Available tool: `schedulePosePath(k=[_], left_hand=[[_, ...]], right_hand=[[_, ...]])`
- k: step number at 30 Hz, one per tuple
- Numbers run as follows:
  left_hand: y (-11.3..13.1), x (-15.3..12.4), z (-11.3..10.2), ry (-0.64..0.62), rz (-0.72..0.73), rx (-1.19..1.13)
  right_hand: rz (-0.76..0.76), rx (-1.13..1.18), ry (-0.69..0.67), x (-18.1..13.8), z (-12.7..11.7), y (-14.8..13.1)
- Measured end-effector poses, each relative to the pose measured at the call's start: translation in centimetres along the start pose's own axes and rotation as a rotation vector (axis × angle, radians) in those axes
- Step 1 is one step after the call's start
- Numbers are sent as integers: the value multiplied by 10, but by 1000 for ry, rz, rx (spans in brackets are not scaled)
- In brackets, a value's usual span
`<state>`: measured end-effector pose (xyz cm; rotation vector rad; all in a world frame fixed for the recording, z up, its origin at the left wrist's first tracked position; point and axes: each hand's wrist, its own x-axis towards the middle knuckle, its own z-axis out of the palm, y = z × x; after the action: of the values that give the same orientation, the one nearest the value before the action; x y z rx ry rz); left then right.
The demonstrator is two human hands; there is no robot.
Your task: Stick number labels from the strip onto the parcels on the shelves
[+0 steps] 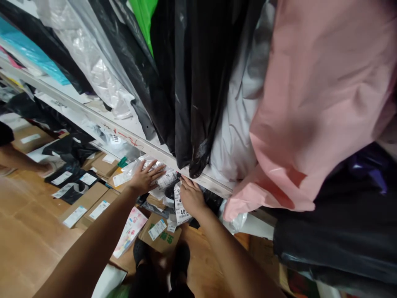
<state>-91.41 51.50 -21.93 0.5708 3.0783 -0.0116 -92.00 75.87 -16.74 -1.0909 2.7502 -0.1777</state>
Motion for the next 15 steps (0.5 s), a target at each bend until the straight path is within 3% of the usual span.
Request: schedulePosePath(k=[15], left_hand=[[-4,0,3,-1,18,15]], right_hand=[[15,14,9,-1,-1,-1]])
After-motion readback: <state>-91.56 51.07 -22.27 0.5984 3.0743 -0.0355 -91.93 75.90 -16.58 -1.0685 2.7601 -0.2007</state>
